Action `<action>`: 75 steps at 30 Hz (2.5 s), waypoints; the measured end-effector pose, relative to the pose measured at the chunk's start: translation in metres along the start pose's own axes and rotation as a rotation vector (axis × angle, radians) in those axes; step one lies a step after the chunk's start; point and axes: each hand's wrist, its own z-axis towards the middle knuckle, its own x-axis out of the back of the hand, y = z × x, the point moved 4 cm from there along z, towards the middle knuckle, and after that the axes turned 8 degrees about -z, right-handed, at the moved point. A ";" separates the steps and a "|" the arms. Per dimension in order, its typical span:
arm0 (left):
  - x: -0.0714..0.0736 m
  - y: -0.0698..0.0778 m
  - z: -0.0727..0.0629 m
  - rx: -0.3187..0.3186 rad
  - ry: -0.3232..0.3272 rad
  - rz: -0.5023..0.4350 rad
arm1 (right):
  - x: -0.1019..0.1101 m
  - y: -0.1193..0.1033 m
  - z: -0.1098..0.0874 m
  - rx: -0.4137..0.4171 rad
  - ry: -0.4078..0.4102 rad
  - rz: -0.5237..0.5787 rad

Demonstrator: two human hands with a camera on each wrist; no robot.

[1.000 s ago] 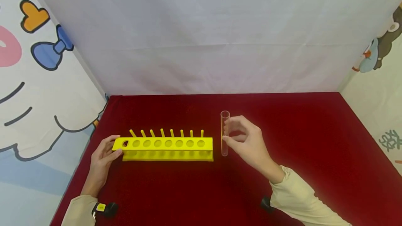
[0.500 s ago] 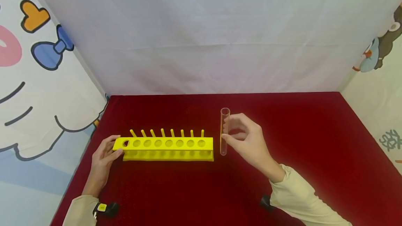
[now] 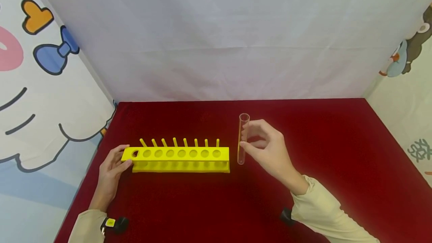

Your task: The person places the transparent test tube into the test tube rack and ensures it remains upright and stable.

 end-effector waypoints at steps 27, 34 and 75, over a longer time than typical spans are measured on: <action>0.000 -0.001 -0.001 0.002 -0.004 0.009 | -0.003 0.015 0.012 0.059 -0.029 0.047; 0.001 -0.001 -0.002 -0.002 0.004 0.013 | -0.004 0.013 0.013 0.068 -0.032 0.047; 0.001 -0.005 -0.001 -0.012 0.010 -0.019 | -0.009 0.005 0.022 0.100 -0.046 0.086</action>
